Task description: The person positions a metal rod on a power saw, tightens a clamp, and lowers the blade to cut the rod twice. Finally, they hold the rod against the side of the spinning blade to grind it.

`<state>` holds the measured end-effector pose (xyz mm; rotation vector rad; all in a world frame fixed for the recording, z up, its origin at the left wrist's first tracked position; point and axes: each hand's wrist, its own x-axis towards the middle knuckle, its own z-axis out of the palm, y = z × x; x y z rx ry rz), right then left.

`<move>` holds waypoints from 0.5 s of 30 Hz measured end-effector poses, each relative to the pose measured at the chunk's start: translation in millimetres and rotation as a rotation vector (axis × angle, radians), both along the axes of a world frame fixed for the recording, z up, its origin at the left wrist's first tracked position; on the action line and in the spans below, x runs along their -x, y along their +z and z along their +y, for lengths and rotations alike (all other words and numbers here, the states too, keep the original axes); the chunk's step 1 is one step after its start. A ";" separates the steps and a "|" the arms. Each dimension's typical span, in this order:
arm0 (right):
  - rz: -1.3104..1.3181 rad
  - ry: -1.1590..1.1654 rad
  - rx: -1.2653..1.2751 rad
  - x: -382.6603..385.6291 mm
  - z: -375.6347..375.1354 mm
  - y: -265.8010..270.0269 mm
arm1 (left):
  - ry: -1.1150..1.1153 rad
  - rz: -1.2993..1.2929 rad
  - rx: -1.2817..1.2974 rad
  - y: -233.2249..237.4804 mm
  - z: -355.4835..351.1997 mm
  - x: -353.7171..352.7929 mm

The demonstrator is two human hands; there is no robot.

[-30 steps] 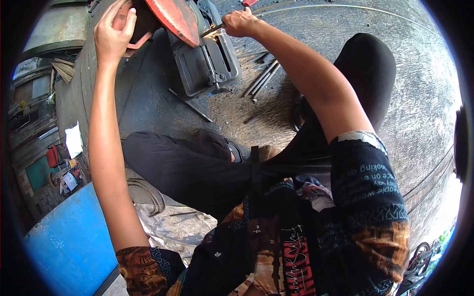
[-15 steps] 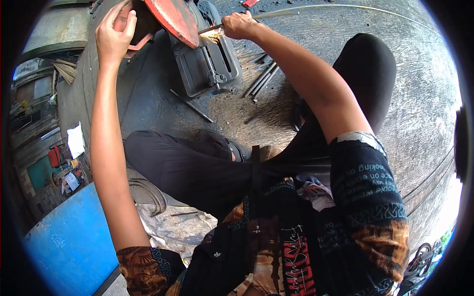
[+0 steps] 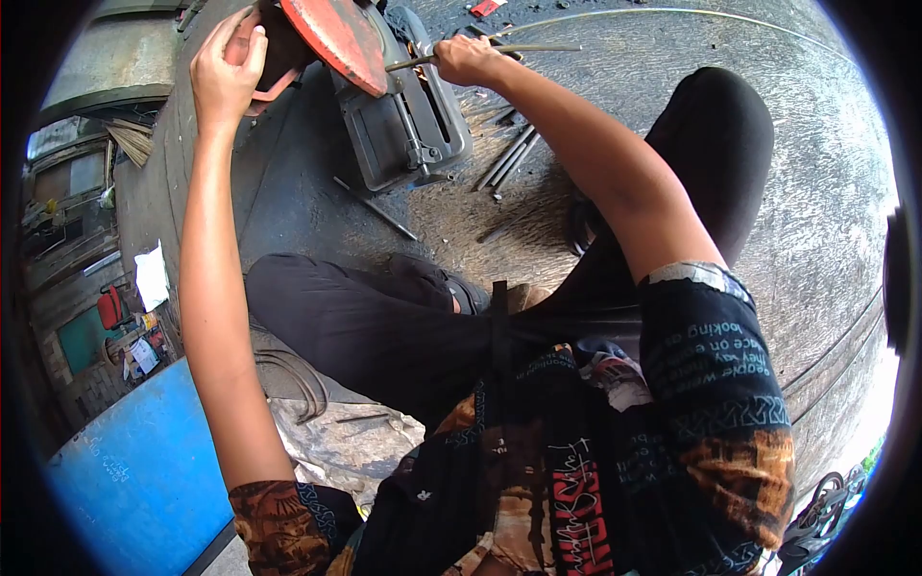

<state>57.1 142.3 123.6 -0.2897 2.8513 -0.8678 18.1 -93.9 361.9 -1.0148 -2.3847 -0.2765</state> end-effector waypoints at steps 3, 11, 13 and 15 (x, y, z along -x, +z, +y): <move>-0.023 0.009 0.005 -2.4 11.1 11.1 | 0.034 0.003 -0.036 -0.9 1.6 -2.8; 0.230 -0.015 0.092 -3.2 80.2 56.5 | 0.110 0.090 -0.170 -4.7 1.8 -4.4; 0.268 -0.031 0.100 -10.8 98.3 79.7 | 0.111 0.108 -0.198 -4.2 2.7 -6.3; 0.298 -0.125 0.113 -21.8 106.6 102.6 | 0.201 0.027 -0.218 -4.0 3.2 -11.8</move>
